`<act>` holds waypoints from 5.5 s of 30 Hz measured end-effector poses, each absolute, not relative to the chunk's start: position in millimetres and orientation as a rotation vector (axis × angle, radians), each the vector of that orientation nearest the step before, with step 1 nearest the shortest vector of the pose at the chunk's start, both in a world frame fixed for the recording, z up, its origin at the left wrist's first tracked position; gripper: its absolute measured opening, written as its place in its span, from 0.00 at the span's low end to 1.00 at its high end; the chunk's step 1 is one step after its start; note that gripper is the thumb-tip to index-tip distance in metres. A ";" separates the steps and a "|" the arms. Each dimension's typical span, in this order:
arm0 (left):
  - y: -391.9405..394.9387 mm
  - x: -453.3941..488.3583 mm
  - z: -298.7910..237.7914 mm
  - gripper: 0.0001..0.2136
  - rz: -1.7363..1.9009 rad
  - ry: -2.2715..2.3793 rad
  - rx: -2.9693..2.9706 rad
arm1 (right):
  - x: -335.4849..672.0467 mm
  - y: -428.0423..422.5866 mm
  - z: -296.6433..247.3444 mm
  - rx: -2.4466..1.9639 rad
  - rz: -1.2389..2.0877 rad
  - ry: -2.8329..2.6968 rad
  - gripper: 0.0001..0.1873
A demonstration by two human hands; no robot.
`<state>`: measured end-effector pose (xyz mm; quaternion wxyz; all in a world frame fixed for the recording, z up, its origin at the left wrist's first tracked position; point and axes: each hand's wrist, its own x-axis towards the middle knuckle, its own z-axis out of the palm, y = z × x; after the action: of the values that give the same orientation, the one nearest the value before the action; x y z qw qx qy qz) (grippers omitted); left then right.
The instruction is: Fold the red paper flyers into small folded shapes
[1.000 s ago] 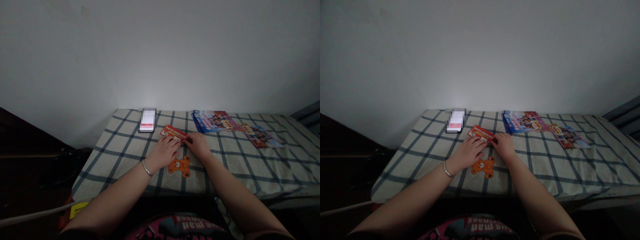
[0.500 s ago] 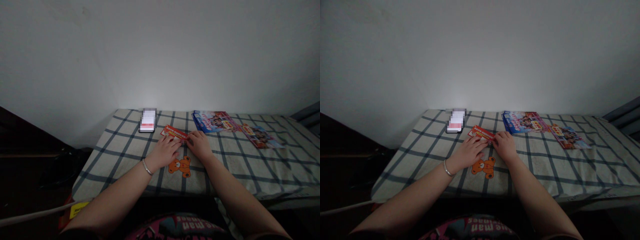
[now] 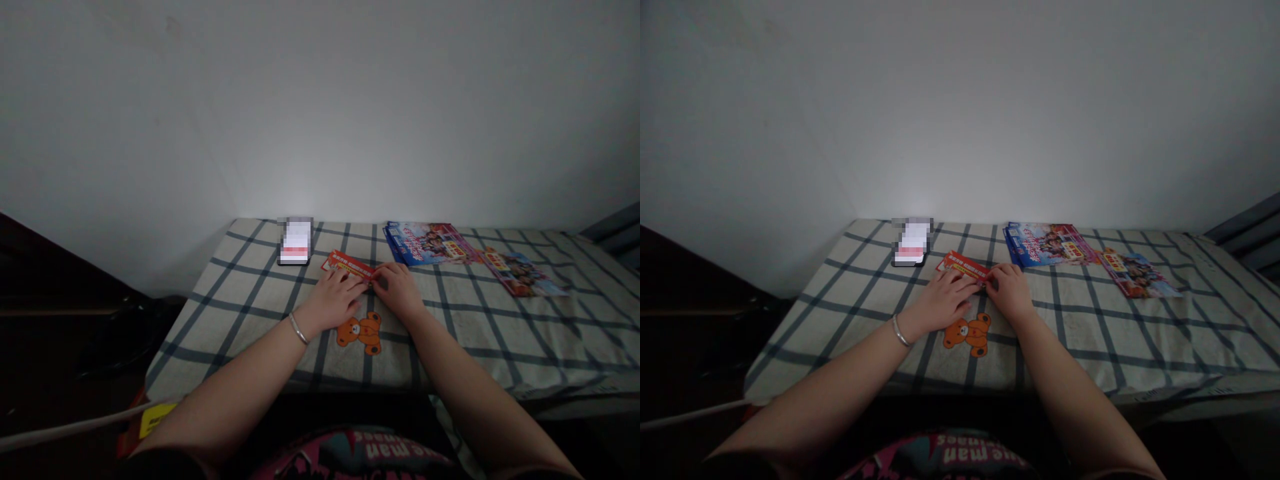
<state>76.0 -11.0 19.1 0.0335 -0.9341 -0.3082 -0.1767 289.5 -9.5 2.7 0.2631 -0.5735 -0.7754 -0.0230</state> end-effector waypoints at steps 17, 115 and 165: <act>-12.4 66.1 19.7 0.16 -0.474 -0.924 -2.864 | 290.7 -7.8 3.0 -1.545 0.010 -2.087 0.03; -4.8 59.1 12.2 0.12 -0.652 -1.112 -2.804 | 293.0 -16.6 12.4 -1.431 0.309 -2.076 0.12; -17.2 64.5 16.0 0.14 -0.667 -1.117 -2.923 | 299.3 -11.5 -3.0 -1.458 0.179 -1.970 0.24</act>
<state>64.5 -17.2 16.0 -0.0288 -0.9132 -0.3491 -0.2084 299.3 -11.5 -3.0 0.3356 -0.5589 -0.7552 0.0687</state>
